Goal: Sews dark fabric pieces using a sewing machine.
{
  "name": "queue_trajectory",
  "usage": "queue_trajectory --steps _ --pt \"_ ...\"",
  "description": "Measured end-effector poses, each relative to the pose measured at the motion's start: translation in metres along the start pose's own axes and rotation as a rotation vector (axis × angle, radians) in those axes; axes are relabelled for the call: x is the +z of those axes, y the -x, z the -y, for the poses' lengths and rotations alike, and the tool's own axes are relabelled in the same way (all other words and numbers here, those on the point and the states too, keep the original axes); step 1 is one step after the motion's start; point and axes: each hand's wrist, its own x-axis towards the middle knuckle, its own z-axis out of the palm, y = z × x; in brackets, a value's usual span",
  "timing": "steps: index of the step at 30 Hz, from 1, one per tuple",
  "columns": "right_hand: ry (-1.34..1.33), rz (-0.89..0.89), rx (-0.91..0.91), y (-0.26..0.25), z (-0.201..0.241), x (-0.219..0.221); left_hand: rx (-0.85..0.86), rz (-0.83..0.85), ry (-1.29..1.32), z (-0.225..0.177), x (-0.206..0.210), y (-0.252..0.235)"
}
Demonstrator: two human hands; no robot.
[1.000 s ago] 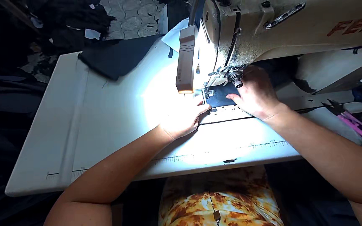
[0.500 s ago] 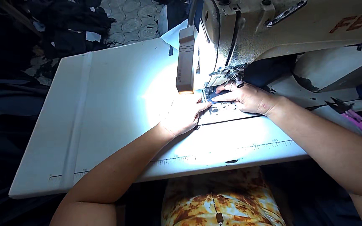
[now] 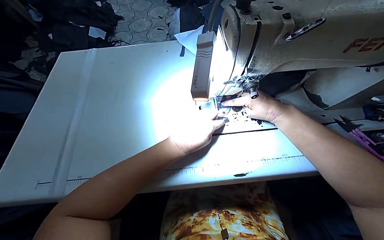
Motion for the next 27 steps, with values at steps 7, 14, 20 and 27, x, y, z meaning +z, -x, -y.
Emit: queue_trajectory --steps 7,14,20,27 --pt "-0.008 0.073 0.075 -0.002 0.004 -0.007 0.204 -0.082 0.001 -0.021 0.011 -0.006" --pt "0.003 0.101 0.092 -0.003 0.0 -0.007 0.253 -0.027 0.023 -0.036 0.026 -0.017" --pt "-0.013 0.119 0.099 -0.005 0.0 -0.01 0.226 0.012 0.001 -0.04 0.023 -0.018" --pt "-0.052 0.22 0.218 -0.014 0.01 -0.023 0.275 -0.148 -0.007 -0.052 0.041 -0.034"
